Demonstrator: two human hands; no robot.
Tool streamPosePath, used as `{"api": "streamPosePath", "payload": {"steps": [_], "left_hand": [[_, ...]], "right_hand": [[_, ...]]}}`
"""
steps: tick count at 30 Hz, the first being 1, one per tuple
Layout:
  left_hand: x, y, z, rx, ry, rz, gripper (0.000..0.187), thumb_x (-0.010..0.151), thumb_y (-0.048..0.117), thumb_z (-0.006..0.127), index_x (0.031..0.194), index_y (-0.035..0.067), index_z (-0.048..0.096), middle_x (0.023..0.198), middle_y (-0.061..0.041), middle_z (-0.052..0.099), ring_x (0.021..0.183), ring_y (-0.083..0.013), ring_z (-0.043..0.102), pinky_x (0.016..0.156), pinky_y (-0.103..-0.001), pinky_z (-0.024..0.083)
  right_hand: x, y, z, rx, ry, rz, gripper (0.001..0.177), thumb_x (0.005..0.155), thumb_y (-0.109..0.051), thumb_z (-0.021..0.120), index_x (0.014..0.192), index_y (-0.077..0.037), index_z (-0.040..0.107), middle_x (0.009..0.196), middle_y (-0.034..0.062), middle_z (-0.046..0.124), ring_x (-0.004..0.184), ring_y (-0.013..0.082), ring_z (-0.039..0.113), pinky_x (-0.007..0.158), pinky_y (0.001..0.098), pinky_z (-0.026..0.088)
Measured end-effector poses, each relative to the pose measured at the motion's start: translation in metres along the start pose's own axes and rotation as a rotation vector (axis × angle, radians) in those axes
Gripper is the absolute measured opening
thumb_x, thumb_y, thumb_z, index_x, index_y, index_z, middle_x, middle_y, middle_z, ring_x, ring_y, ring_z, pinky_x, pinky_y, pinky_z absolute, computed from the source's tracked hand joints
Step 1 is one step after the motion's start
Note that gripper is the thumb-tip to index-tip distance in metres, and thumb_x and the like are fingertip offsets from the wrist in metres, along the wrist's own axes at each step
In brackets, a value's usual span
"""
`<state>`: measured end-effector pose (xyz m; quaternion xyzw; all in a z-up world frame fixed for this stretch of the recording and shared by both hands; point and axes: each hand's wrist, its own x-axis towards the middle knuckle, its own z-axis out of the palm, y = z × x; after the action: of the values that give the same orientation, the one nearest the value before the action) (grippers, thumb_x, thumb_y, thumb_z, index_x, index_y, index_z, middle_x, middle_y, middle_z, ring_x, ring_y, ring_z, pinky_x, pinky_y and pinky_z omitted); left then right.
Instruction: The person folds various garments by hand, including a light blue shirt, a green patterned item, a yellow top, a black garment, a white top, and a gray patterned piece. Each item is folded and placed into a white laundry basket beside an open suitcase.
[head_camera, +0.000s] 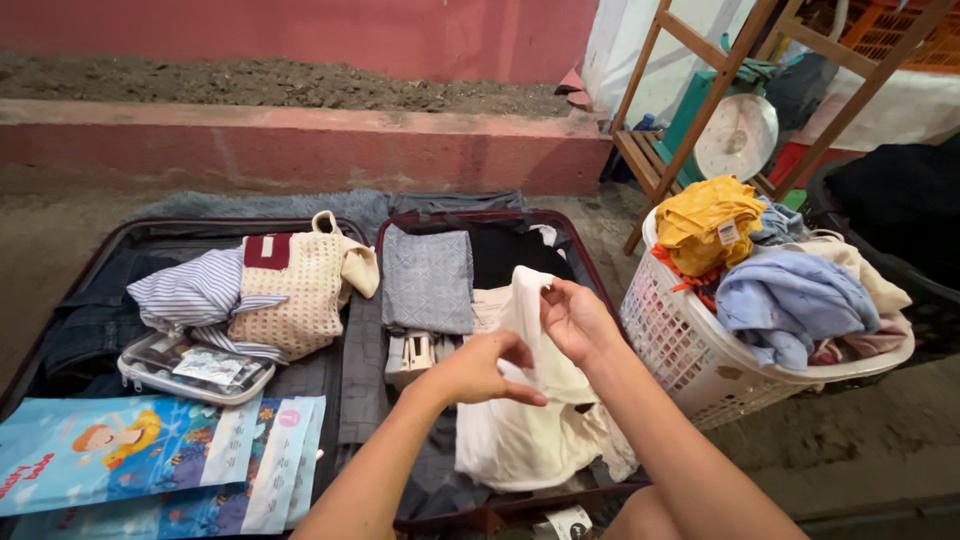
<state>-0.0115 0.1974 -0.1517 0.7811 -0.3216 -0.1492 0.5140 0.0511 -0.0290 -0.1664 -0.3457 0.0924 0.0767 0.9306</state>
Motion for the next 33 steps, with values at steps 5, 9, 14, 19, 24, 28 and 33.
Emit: {"api": "streamPosePath", "payload": {"steps": [5, 9, 14, 19, 24, 28, 33], "left_hand": [[0.018, -0.001, 0.007, -0.270, 0.171, 0.023, 0.039, 0.080, 0.036, 0.082, 0.099, 0.004, 0.070, 0.098, -0.007, 0.077, 0.093, -0.0173, 0.073, 0.081, -0.032, 0.057], [0.017, -0.002, 0.016, 0.148, 0.243, -0.051, 0.065, 0.062, 0.027, 0.101, 0.109, 0.001, 0.065, 0.099, -0.011, 0.071, 0.090, -0.0197, 0.067, 0.079, -0.031, 0.054], [0.029, -0.012, 0.003, -0.095, 0.290, -0.243, 0.029, 0.090, 0.019, 0.070, 0.112, 0.002, 0.078, 0.093, -0.018, 0.077, 0.079, -0.0263, 0.073, 0.069, -0.035, 0.055], [0.032, -0.029, -0.023, -0.776, 0.354, -0.224, 0.024, 0.093, 0.009, 0.069, 0.114, -0.003, 0.071, 0.106, -0.012, 0.074, 0.091, -0.0187, 0.071, 0.081, -0.030, 0.059], [0.020, -0.038, -0.035, -0.811, 0.301, -0.175, 0.029, 0.092, -0.001, 0.065, 0.119, -0.006, 0.069, 0.112, -0.011, 0.075, 0.098, -0.0174, 0.073, 0.088, -0.029, 0.060], [0.018, -0.039, -0.043, -0.885, 0.247, -0.126, 0.031, 0.091, -0.004, 0.062, 0.121, -0.005, 0.068, 0.113, -0.009, 0.075, 0.100, -0.0166, 0.073, 0.092, -0.029, 0.059], [0.016, -0.039, -0.043, -0.866, 0.312, -0.159, 0.024, 0.096, 0.003, 0.060, 0.117, -0.003, 0.071, 0.108, -0.009, 0.075, 0.095, -0.0155, 0.072, 0.087, -0.028, 0.059]], "right_hand": [[0.007, 0.006, -0.009, 0.141, 0.048, 0.036, 0.017, 0.104, -0.008, 0.051, 0.108, 0.007, 0.057, 0.109, 0.0178, 0.068, 0.103, 0.0284, 0.071, 0.098, 0.0363, 0.059], [0.003, 0.008, 0.002, 0.167, 0.040, 0.021, 0.020, 0.103, -0.007, 0.049, 0.109, 0.010, 0.058, 0.111, 0.0214, 0.068, 0.105, 0.0290, 0.071, 0.097, 0.0348, 0.059], [-0.020, 0.008, 0.037, -0.031, -0.049, -0.016, 0.024, 0.101, -0.012, 0.052, 0.108, 0.009, 0.061, 0.110, 0.0184, 0.070, 0.103, 0.0274, 0.071, 0.095, 0.0373, 0.058], [-0.058, 0.006, 0.065, -0.827, -0.140, -0.108, 0.027, 0.093, -0.015, 0.072, 0.112, 0.003, 0.074, 0.104, 0.0076, 0.076, 0.096, 0.0134, 0.070, 0.088, 0.0297, 0.057], [-0.073, 0.014, 0.075, -1.189, -0.134, -0.202, 0.027, 0.084, -0.010, 0.080, 0.108, 0.002, 0.080, 0.093, 0.0076, 0.080, 0.082, 0.0100, 0.072, 0.077, 0.0273, 0.058], [-0.066, 0.017, 0.074, -1.189, -0.155, -0.311, 0.025, 0.079, -0.008, 0.083, 0.101, 0.003, 0.076, 0.091, 0.0064, 0.079, 0.084, 0.0101, 0.074, 0.076, 0.0260, 0.061], [-0.054, 0.022, 0.056, -1.467, 0.005, -0.411, 0.021, 0.082, -0.014, 0.082, 0.096, -0.001, 0.075, 0.086, 0.0051, 0.078, 0.080, 0.0115, 0.075, 0.072, 0.0275, 0.059]]}}
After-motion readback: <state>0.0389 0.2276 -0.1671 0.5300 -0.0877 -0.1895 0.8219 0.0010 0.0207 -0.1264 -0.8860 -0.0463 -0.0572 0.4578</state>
